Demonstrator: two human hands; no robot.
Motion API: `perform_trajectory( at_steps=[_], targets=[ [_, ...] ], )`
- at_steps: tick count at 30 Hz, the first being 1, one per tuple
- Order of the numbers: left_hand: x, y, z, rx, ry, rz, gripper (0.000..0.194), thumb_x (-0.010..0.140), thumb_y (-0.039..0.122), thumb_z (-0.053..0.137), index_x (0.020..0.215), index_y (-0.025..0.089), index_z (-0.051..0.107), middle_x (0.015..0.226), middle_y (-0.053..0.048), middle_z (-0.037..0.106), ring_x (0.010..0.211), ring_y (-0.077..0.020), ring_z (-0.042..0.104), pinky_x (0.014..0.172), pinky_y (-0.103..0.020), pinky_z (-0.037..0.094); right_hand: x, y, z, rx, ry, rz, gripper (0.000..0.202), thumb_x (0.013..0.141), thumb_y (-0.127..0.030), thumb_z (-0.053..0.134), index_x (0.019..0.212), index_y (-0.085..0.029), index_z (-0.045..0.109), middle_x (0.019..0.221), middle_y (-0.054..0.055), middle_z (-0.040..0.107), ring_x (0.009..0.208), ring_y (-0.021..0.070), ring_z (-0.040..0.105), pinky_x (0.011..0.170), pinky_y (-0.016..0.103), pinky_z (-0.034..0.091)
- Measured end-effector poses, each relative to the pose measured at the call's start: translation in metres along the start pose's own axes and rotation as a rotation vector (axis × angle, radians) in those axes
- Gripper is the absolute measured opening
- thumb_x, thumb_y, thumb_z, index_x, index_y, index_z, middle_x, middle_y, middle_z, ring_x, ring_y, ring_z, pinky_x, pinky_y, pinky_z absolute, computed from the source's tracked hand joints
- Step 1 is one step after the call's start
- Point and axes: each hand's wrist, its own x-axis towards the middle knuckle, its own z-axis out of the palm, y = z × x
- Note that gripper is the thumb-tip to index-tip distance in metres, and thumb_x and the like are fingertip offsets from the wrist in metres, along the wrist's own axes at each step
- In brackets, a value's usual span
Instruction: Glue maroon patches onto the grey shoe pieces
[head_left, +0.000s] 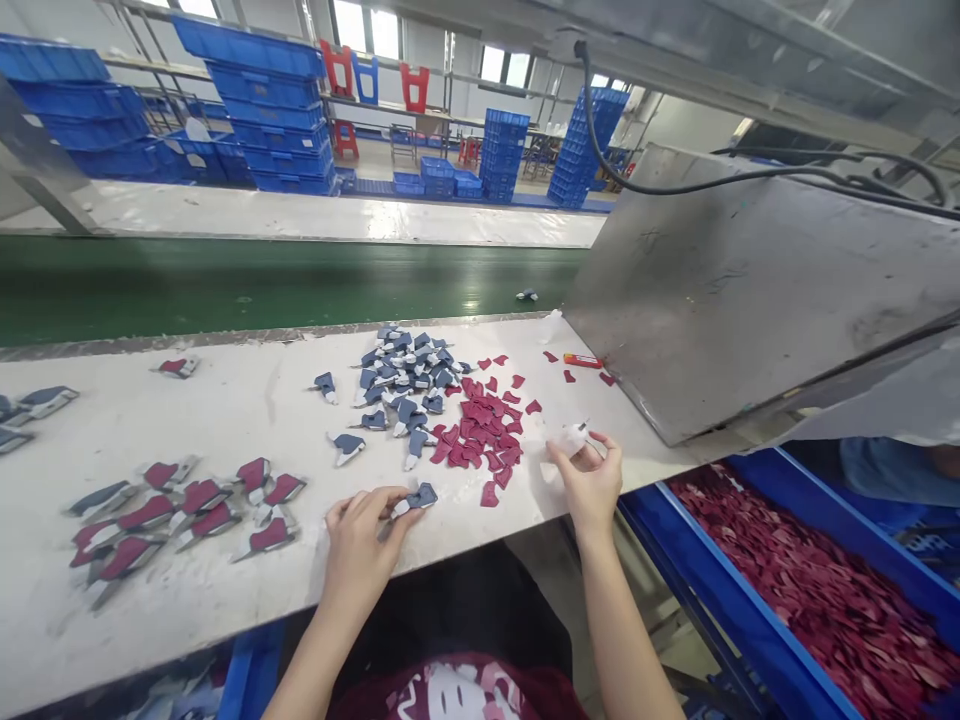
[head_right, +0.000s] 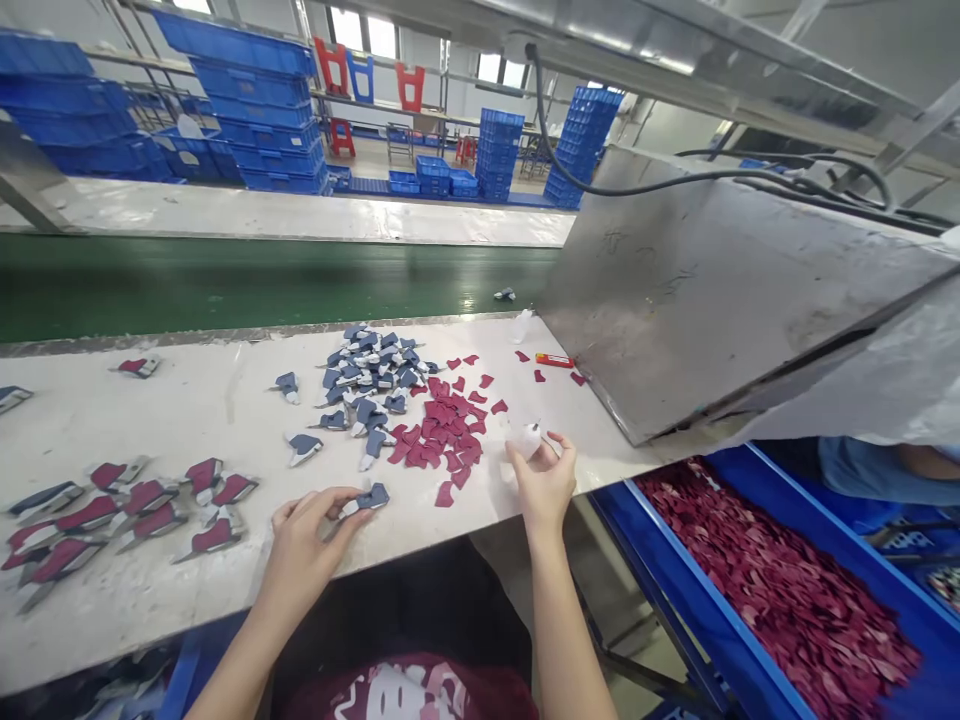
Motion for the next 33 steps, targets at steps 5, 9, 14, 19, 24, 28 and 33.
perform_trajectory(
  at_steps=[5,9,14,19,24,28,33],
  targets=[
    [-0.001,0.001,-0.001,-0.018,-0.005,-0.018,0.019,0.085,0.041,0.064,0.095,0.026,0.069,0.085,0.000,0.073,0.077,-0.0216,0.065,0.091,-0.043,0.033,-0.040,-0.012,-0.005,-0.237,0.230,-0.293,0.065,0.066,-0.047,0.082,0.115,-0.019,0.048,0.128,0.019,0.056,0.114,0.0285,0.056,0.089,0.042,0.049],
    [0.000,0.000,0.000,-0.060,0.027,-0.040,0.020,0.085,0.043,0.065,0.095,0.026,0.069,0.089,-0.001,0.075,0.078,-0.0221,0.066,0.092,-0.044,0.037,-0.086,-0.024,-0.001,-0.550,0.076,-0.354,0.040,0.079,-0.058,0.069,0.090,-0.020,0.065,0.093,0.009,0.063,0.094,0.0290,0.053,0.085,0.044,0.041],
    [-0.003,0.000,-0.002,-0.185,0.074,-0.111,0.022,0.084,0.044,0.066,0.096,0.027,0.071,0.099,-0.003,0.076,0.095,-0.0255,0.068,0.091,-0.041,0.046,-0.110,-0.027,0.019,-0.737,-0.188,-0.259,0.048,0.082,-0.068,0.058,0.091,-0.023,0.071,0.096,0.010,0.064,0.097,0.0331,0.050,0.081,0.045,0.034],
    [-0.011,0.007,-0.004,-0.373,0.021,-0.252,0.023,0.085,0.044,0.066,0.098,0.025,0.071,0.103,-0.004,0.076,0.100,-0.0247,0.070,0.086,-0.035,0.054,-0.110,-0.026,0.028,-0.684,-0.245,-0.256,0.044,0.090,-0.063,0.050,0.086,-0.023,0.067,0.095,0.011,0.065,0.095,0.0329,0.050,0.079,0.045,0.036],
    [-0.017,0.014,-0.001,-0.545,0.061,-0.261,0.022,0.086,0.039,0.066,0.098,0.022,0.071,0.106,-0.005,0.076,0.104,-0.0248,0.070,0.087,-0.033,0.057,-0.113,-0.036,0.031,-0.360,-0.421,-0.196,0.038,0.092,-0.057,0.049,0.085,-0.022,0.064,0.087,0.008,0.067,0.088,0.0272,0.058,0.079,0.042,0.045],
    [-0.019,0.015,0.002,-0.579,0.158,-0.235,0.021,0.085,0.035,0.068,0.101,0.023,0.072,0.109,-0.004,0.076,0.107,-0.0241,0.070,0.094,-0.035,0.056,-0.119,-0.055,0.036,0.003,-0.533,0.125,0.033,0.084,-0.051,0.066,0.094,-0.020,0.065,0.082,0.005,0.069,0.073,0.0200,0.066,0.067,0.032,0.054],
    [-0.021,0.018,0.002,-0.582,0.180,-0.209,0.021,0.086,0.033,0.067,0.104,0.023,0.073,0.109,-0.003,0.076,0.104,-0.0238,0.072,0.094,-0.036,0.058,-0.122,-0.083,0.040,0.210,-0.609,0.197,0.022,0.077,-0.039,0.076,0.086,-0.019,0.076,0.083,0.006,0.074,0.078,0.0208,0.069,0.071,0.034,0.059]
  ],
)
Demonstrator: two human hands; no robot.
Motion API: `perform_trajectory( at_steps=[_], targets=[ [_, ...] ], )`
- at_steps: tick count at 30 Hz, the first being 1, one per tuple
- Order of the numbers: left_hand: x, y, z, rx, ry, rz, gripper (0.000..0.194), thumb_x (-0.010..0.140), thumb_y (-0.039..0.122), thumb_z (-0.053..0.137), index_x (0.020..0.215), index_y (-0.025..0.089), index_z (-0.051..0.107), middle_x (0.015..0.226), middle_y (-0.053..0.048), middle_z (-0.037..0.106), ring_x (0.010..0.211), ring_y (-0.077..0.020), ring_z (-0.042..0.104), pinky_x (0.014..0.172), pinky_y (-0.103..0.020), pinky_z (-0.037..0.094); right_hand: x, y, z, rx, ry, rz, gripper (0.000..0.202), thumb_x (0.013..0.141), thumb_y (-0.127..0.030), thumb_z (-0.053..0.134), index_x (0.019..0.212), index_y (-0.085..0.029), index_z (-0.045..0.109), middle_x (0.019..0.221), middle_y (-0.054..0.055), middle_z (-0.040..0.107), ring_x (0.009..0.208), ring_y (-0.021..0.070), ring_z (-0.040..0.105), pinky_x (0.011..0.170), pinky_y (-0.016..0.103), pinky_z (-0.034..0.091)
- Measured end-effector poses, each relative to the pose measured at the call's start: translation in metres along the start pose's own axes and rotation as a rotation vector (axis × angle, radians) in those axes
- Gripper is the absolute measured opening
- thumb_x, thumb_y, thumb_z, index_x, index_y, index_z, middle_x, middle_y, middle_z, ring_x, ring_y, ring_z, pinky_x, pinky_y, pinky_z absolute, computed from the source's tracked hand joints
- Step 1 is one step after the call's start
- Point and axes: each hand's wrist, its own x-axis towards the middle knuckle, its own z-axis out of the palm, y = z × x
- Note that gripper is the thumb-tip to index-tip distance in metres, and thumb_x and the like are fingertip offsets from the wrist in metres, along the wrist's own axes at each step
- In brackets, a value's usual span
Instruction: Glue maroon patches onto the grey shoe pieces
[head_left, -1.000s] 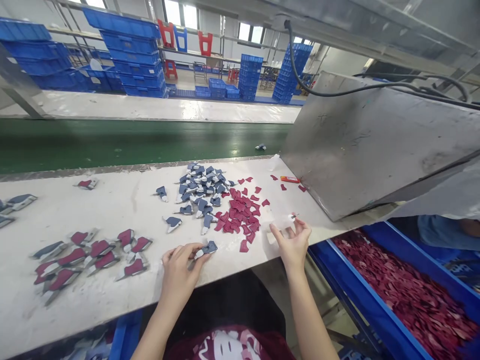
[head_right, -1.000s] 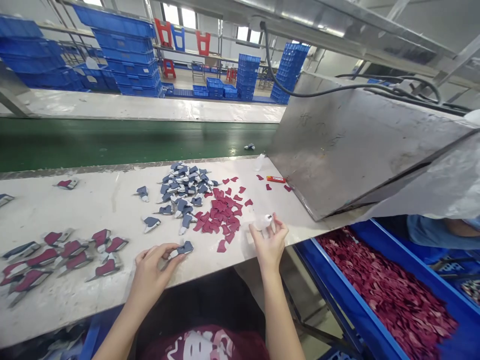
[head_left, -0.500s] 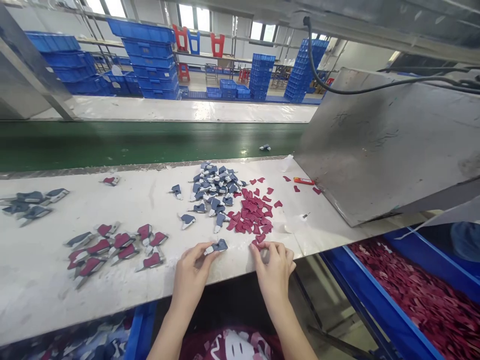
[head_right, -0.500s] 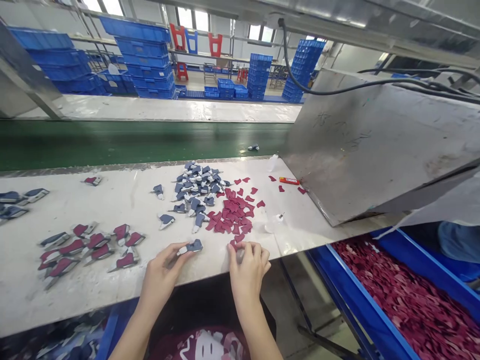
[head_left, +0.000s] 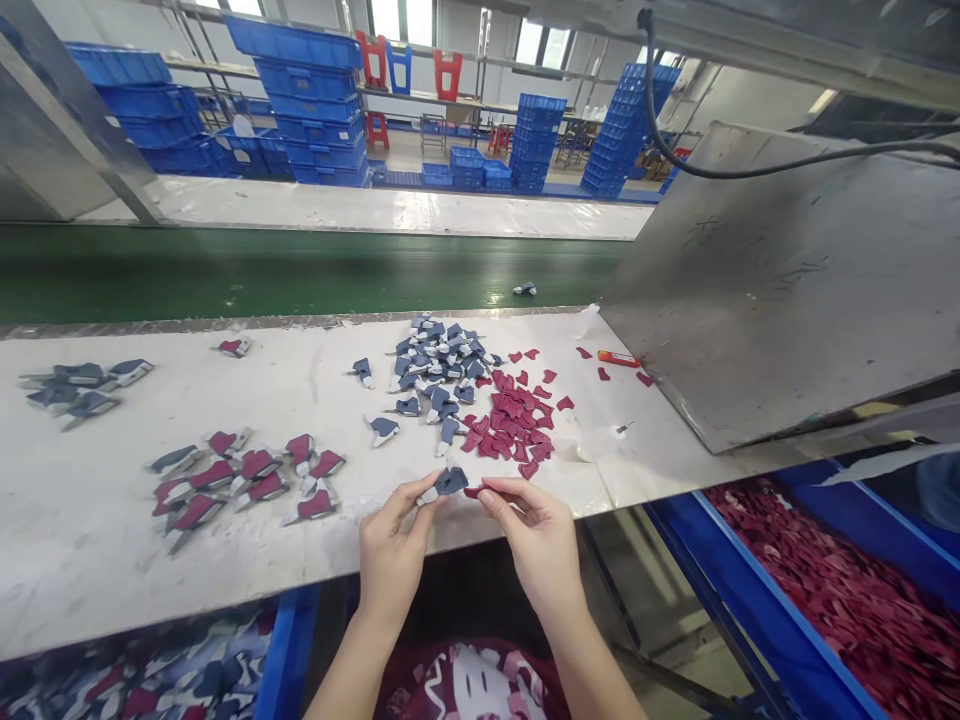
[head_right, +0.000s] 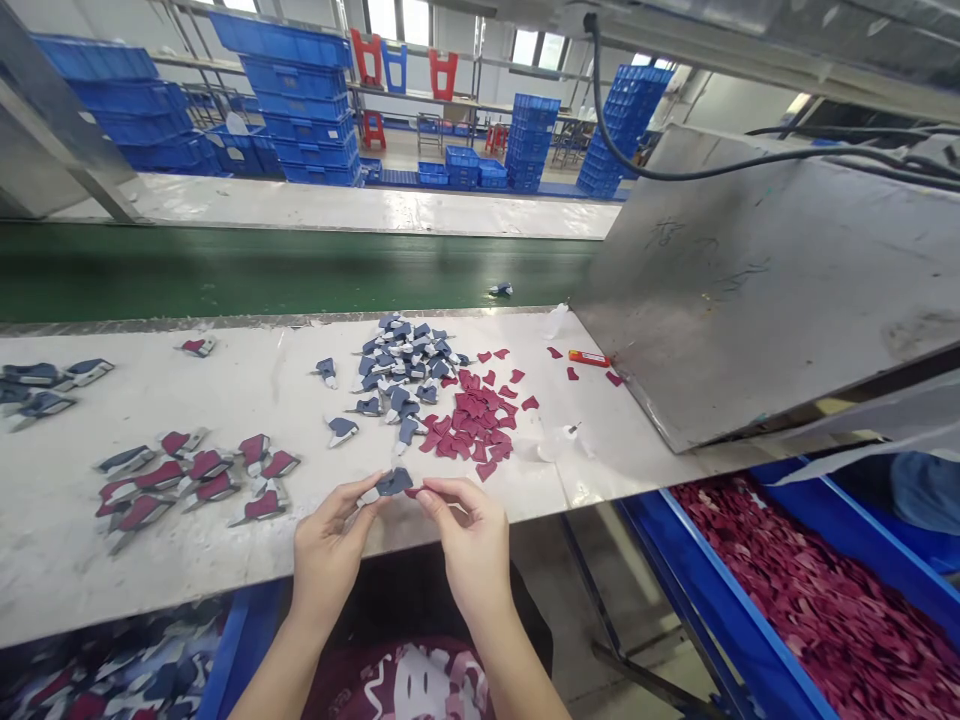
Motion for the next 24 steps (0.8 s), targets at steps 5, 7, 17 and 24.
perform_trajectory(
  at_steps=[5,7,17,24],
  targets=[
    [-0.004,0.003,0.003,-0.050,-0.034,-0.009,0.022,0.087,0.033,0.065,0.106,0.023,0.073,0.108,-0.004,0.077,0.098,-0.0241,0.074,0.089,-0.036,0.061,-0.001,-0.010,0.007,0.063,-0.002,-0.071,0.017,0.078,-0.036,0.076,0.088,-0.023,0.080,0.075,0.003,0.069,0.068,0.0170,0.066,0.065,0.031,0.059],
    [-0.005,0.004,0.004,-0.059,-0.041,-0.001,0.022,0.087,0.032,0.065,0.106,0.023,0.073,0.109,-0.003,0.076,0.096,-0.0235,0.074,0.090,-0.035,0.061,-0.001,-0.009,0.009,0.063,0.012,-0.056,0.019,0.077,-0.037,0.076,0.089,-0.023,0.080,0.070,0.001,0.065,0.064,0.0156,0.064,0.063,0.030,0.058],
    [-0.003,0.004,0.000,-0.030,-0.103,0.029,0.021,0.085,0.028,0.066,0.103,0.023,0.075,0.101,-0.003,0.078,0.085,-0.0217,0.076,0.082,-0.034,0.064,0.000,0.005,0.016,0.143,0.047,0.037,0.026,0.072,-0.036,0.081,0.091,-0.019,0.076,0.073,0.001,0.067,0.066,0.0158,0.068,0.063,0.029,0.060],
    [-0.001,0.015,-0.001,-0.169,-0.098,-0.078,0.022,0.079,0.034,0.075,0.095,0.019,0.075,0.094,-0.007,0.079,0.084,-0.0235,0.076,0.076,-0.029,0.064,-0.011,0.007,0.020,-0.006,0.152,-0.092,0.020,0.075,-0.034,0.080,0.079,-0.018,0.069,0.077,0.004,0.070,0.073,0.0184,0.072,0.068,0.028,0.061]
  ],
)
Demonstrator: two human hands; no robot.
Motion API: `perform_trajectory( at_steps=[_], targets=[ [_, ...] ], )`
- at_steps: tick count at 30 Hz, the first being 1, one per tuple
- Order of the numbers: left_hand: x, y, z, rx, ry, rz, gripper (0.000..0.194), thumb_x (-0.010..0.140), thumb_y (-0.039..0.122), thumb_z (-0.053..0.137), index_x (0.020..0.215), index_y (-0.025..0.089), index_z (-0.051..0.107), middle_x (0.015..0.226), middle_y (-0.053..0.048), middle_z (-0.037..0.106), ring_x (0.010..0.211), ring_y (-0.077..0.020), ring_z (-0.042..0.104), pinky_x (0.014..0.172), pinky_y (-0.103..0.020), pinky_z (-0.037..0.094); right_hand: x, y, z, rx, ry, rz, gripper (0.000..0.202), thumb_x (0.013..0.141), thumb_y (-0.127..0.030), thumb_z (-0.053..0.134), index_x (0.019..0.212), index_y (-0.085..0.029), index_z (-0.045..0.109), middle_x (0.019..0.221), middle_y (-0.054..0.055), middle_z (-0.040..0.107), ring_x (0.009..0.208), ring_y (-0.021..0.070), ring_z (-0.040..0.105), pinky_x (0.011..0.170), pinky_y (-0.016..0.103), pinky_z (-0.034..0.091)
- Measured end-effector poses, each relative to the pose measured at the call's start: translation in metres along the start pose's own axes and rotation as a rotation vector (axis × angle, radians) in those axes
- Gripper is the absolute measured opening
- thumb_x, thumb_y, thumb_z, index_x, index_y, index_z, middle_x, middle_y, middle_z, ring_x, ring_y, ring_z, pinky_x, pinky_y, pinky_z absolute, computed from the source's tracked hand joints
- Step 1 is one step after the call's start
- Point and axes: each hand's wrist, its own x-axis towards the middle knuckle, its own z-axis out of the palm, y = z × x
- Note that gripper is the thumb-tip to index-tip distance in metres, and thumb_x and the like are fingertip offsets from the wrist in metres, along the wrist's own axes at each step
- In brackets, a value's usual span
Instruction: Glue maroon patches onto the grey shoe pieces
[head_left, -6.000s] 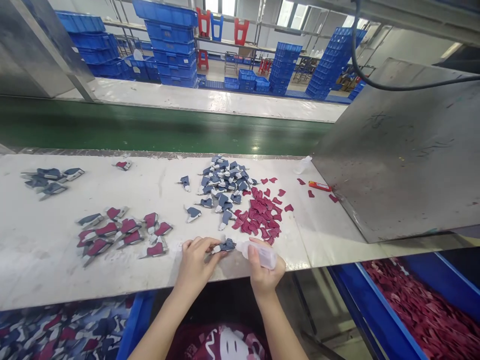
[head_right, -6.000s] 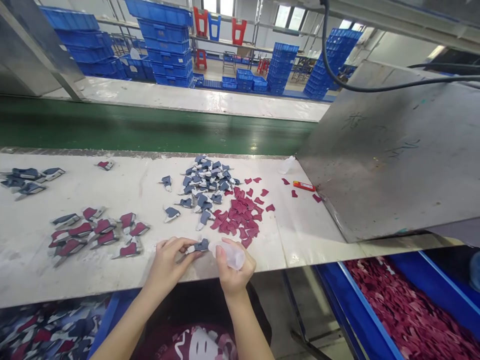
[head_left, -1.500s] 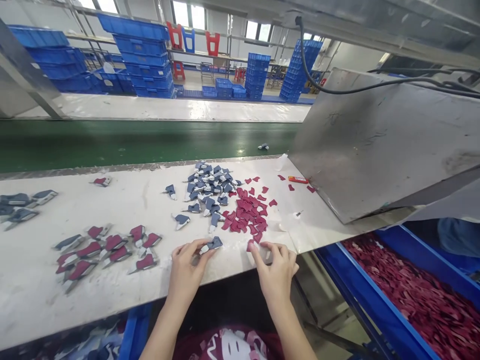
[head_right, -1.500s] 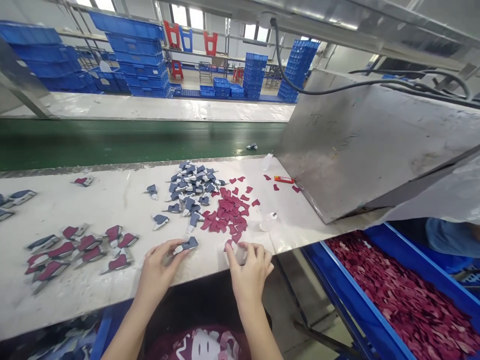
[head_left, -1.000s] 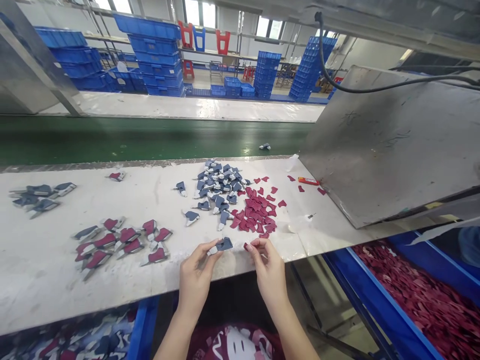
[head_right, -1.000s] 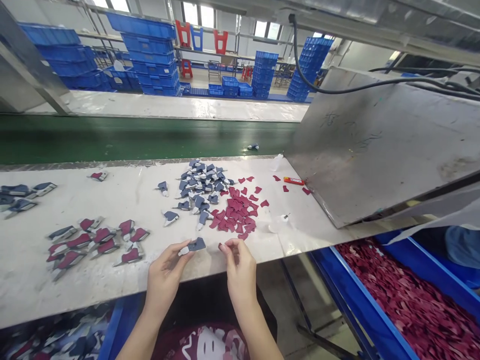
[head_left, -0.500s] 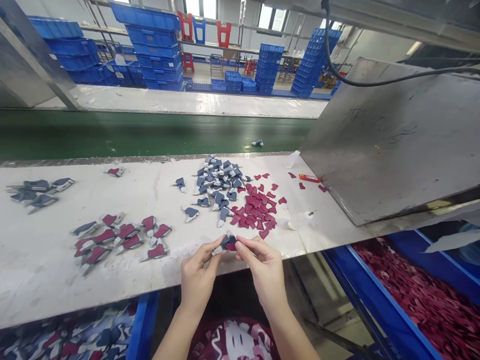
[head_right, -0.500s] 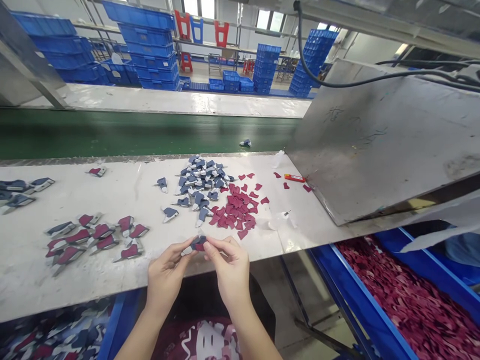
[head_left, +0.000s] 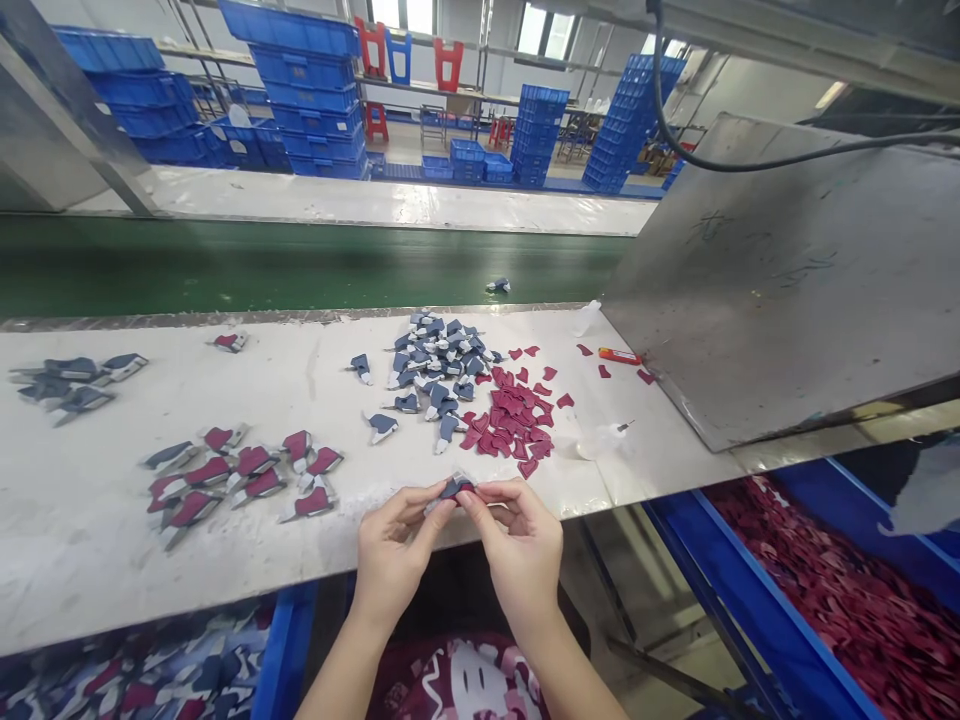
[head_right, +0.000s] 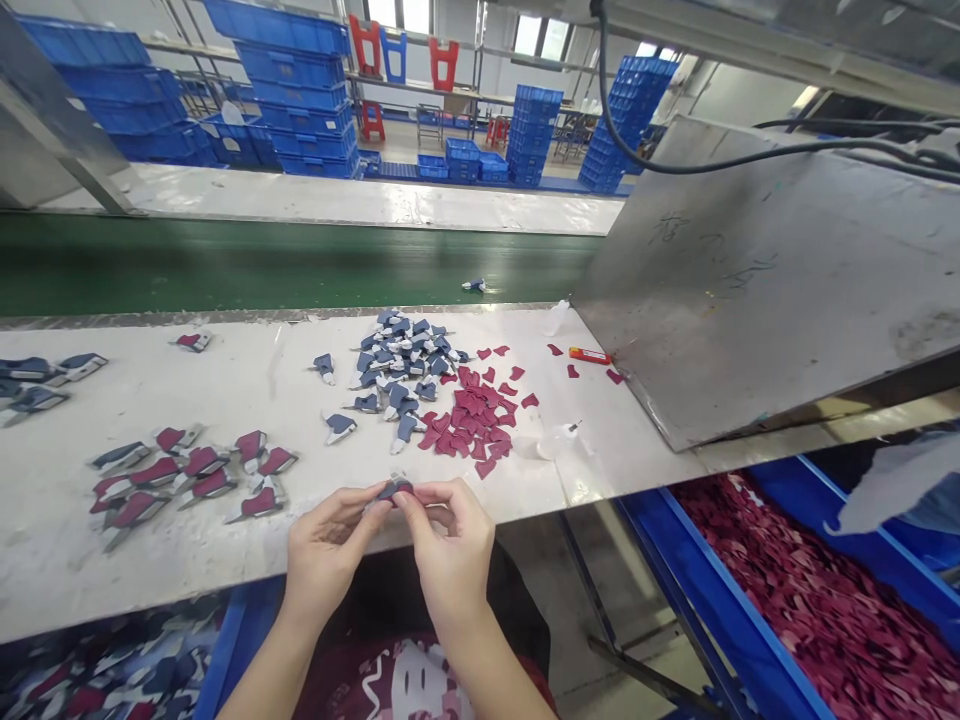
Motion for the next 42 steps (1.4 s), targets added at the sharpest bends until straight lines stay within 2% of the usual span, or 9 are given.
perform_trajectory(
  at_steps=[4,7,12,14,20,25,32,35,42],
  targets=[
    [0.000,0.004,0.001,-0.062,-0.005,-0.057,0.024,0.078,0.036,0.075,0.094,0.018,0.075,0.094,-0.008,0.079,0.084,-0.0244,0.077,0.079,-0.032,0.064,0.001,0.000,0.000,0.022,0.057,0.026,0.026,0.069,-0.035,0.084,0.079,-0.018,0.068,0.071,0.002,0.068,0.067,0.0174,0.070,0.063,0.027,0.060],
    [-0.001,0.008,0.000,-0.072,-0.020,-0.066,0.024,0.079,0.034,0.075,0.096,0.017,0.075,0.096,-0.008,0.079,0.085,-0.0238,0.076,0.078,-0.030,0.064,0.009,-0.002,-0.006,0.000,0.037,0.068,0.038,0.063,-0.036,0.088,0.092,-0.019,0.071,0.070,-0.001,0.063,0.066,0.0157,0.067,0.060,0.026,0.058],
    [-0.001,0.016,-0.003,-0.081,-0.058,-0.044,0.020,0.081,0.030,0.074,0.097,0.020,0.076,0.098,-0.006,0.079,0.088,-0.0210,0.076,0.081,-0.025,0.063,0.024,-0.008,-0.020,0.054,-0.434,0.065,0.028,0.083,-0.039,0.072,0.107,-0.024,0.075,0.104,0.007,0.067,0.098,0.0207,0.067,0.081,0.032,0.058],
    [-0.002,0.019,-0.002,-0.060,-0.076,-0.027,0.019,0.081,0.029,0.073,0.098,0.020,0.076,0.100,-0.005,0.078,0.090,-0.0205,0.076,0.083,-0.025,0.062,0.025,-0.009,-0.022,0.103,-0.491,0.052,0.024,0.086,-0.036,0.068,0.107,-0.025,0.074,0.103,0.005,0.066,0.097,0.0200,0.067,0.084,0.032,0.057],
    [-0.006,0.023,0.003,-0.007,-0.072,0.033,0.020,0.082,0.024,0.071,0.101,0.020,0.076,0.103,-0.005,0.078,0.091,-0.0204,0.075,0.085,-0.026,0.062,0.012,-0.006,-0.015,-0.116,-0.359,-0.102,0.017,0.094,-0.031,0.056,0.105,-0.022,0.064,0.098,0.005,0.063,0.090,0.0181,0.065,0.079,0.029,0.054],
    [-0.009,0.024,0.008,-0.036,0.000,-0.042,0.018,0.079,0.026,0.073,0.095,0.018,0.076,0.095,-0.005,0.079,0.085,-0.0201,0.076,0.082,-0.025,0.062,0.002,-0.002,-0.009,-0.260,-0.265,-0.234,0.017,0.096,-0.026,0.049,0.108,-0.021,0.060,0.094,0.005,0.059,0.081,0.0167,0.062,0.071,0.027,0.052],
    [-0.006,0.021,0.011,0.022,0.075,-0.070,0.019,0.080,0.028,0.068,0.095,0.016,0.070,0.097,-0.010,0.076,0.092,-0.0228,0.075,0.079,-0.027,0.063,0.012,-0.004,-0.014,-0.339,-0.402,-0.351,0.022,0.095,-0.024,0.054,0.115,-0.022,0.062,0.091,0.004,0.056,0.083,0.0170,0.059,0.076,0.029,0.051],
    [-0.004,0.021,0.014,0.049,0.077,-0.064,0.017,0.080,0.025,0.065,0.093,0.016,0.068,0.095,-0.009,0.075,0.091,-0.0219,0.074,0.078,-0.027,0.062,0.011,-0.005,-0.013,-0.323,-0.373,-0.318,0.019,0.093,-0.021,0.053,0.110,-0.020,0.063,0.091,0.004,0.056,0.083,0.0170,0.059,0.074,0.028,0.051],
    [-0.008,0.012,0.015,0.145,0.078,-0.026,0.015,0.084,0.024,0.060,0.095,0.017,0.067,0.094,-0.008,0.074,0.087,-0.0197,0.074,0.078,-0.028,0.061,0.006,0.002,-0.004,-0.201,-0.320,-0.075,0.016,0.088,-0.027,0.058,0.101,-0.019,0.064,0.091,0.005,0.060,0.083,0.0198,0.062,0.075,0.032,0.052]
  ],
)
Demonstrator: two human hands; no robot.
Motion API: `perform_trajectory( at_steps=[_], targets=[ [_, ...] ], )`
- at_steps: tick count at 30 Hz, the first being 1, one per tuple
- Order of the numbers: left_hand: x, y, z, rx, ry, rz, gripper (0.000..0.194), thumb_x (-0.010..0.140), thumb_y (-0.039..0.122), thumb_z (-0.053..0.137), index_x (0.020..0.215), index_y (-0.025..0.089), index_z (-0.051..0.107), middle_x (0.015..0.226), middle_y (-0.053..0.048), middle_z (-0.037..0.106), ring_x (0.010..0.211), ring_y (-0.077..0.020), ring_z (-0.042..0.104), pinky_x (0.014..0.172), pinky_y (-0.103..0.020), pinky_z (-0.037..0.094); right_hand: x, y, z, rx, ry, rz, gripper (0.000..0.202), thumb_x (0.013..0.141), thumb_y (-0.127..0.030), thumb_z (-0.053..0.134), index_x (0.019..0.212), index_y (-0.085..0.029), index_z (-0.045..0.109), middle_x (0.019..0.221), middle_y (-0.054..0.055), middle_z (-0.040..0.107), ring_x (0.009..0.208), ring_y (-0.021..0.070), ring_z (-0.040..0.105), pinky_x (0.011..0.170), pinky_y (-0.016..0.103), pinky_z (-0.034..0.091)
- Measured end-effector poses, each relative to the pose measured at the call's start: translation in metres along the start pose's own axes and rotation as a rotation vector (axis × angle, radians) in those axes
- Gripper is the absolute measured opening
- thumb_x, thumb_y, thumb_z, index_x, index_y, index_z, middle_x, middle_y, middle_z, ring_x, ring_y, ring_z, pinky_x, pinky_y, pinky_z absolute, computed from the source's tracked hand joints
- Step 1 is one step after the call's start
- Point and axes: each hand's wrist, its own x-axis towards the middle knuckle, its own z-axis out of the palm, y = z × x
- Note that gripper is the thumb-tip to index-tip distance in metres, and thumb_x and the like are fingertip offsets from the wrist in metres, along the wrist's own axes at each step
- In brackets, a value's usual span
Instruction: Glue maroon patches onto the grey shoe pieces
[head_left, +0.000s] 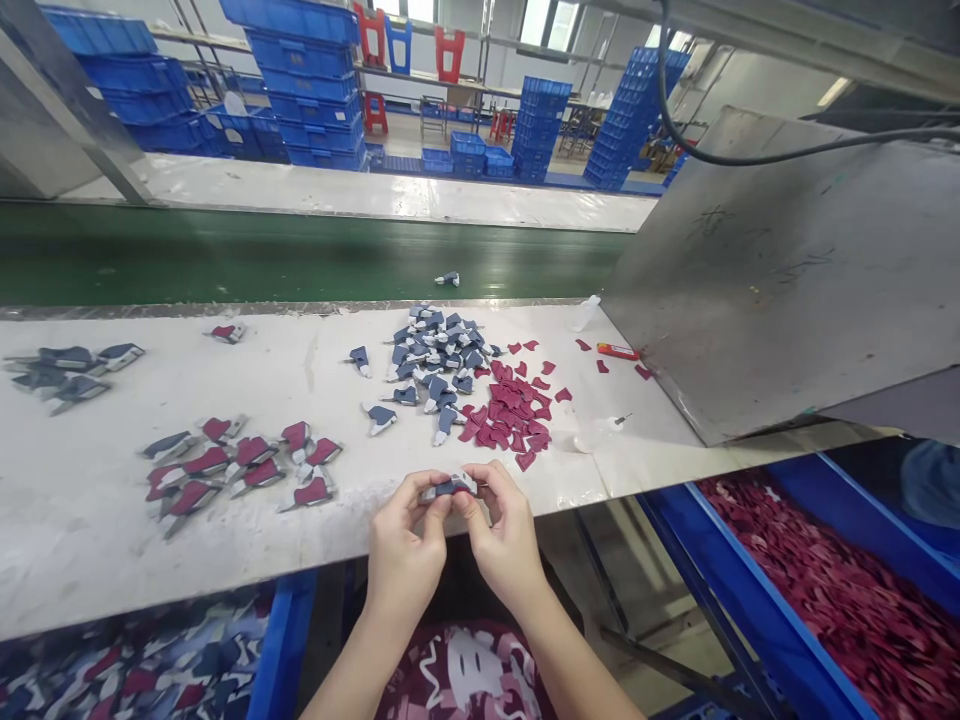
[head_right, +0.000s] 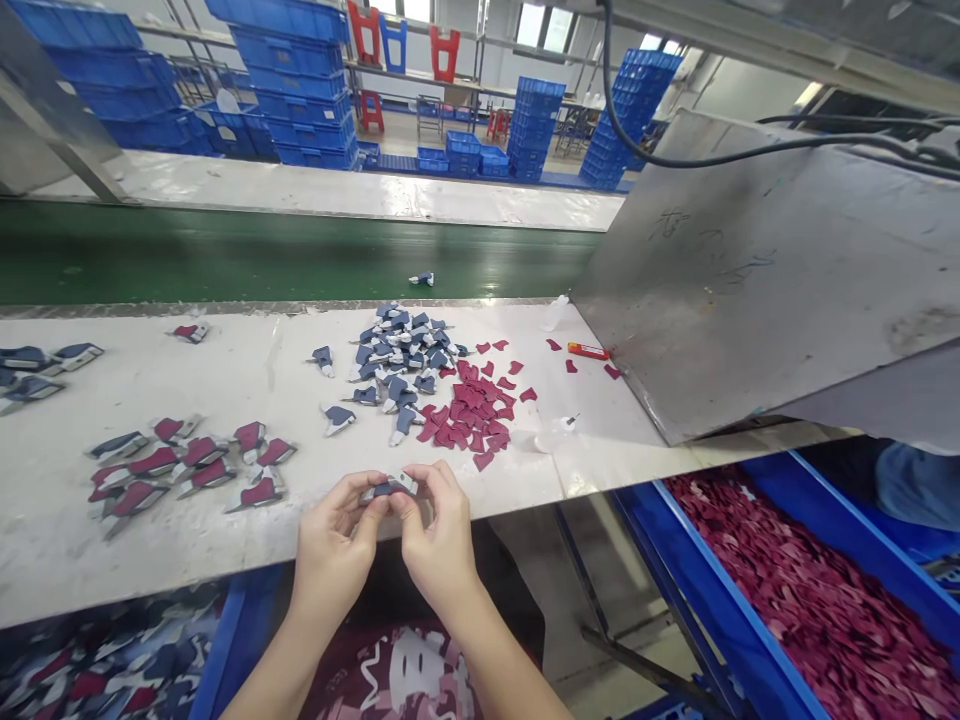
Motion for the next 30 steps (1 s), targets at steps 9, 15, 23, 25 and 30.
perform_trajectory(
  at_steps=[9,15,23,25,30],
  targets=[
    [0.008,-0.003,-0.015,0.123,-0.143,0.214,0.027,0.089,0.031,0.062,0.111,0.019,0.071,0.101,-0.007,0.075,0.086,-0.0197,0.073,0.078,-0.029,0.060,0.013,0.000,-0.005,0.400,-0.071,0.270,0.029,0.082,-0.047,0.070,0.090,-0.019,0.071,0.080,0.002,0.068,0.076,0.0165,0.063,0.075,0.028,0.051],
    [0.010,0.000,-0.020,0.172,-0.130,0.229,0.028,0.090,0.028,0.060,0.115,0.020,0.072,0.102,-0.007,0.075,0.087,-0.0203,0.073,0.081,-0.029,0.059,0.014,-0.007,-0.006,0.332,-0.099,0.196,0.033,0.087,-0.051,0.063,0.086,-0.018,0.070,0.075,0.001,0.066,0.072,0.0162,0.062,0.074,0.029,0.052],
    [0.008,0.004,-0.026,0.125,-0.247,0.208,0.034,0.091,0.027,0.058,0.123,0.022,0.069,0.114,-0.009,0.073,0.104,-0.0228,0.070,0.089,-0.032,0.058,0.009,-0.005,0.002,0.151,-0.008,0.111,0.029,0.083,-0.038,0.068,0.104,-0.019,0.065,0.095,0.005,0.068,0.085,0.0187,0.064,0.080,0.031,0.053],
    [0.007,0.003,-0.028,0.065,-0.274,0.145,0.033,0.091,0.030,0.060,0.121,0.022,0.070,0.120,-0.009,0.071,0.110,-0.0235,0.068,0.094,-0.033,0.056,0.007,-0.005,0.003,0.173,-0.027,0.083,0.025,0.083,-0.036,0.068,0.100,-0.019,0.065,0.094,0.006,0.069,0.086,0.0192,0.064,0.081,0.032,0.053],
    [0.007,-0.001,-0.025,-0.170,-0.173,-0.087,0.031,0.080,0.039,0.072,0.103,0.018,0.077,0.108,-0.011,0.076,0.100,-0.0262,0.073,0.090,-0.035,0.059,0.007,-0.004,0.004,0.252,-0.021,0.102,0.027,0.078,-0.036,0.075,0.096,-0.018,0.067,0.086,0.004,0.070,0.081,0.0186,0.066,0.078,0.032,0.054]
  ],
)
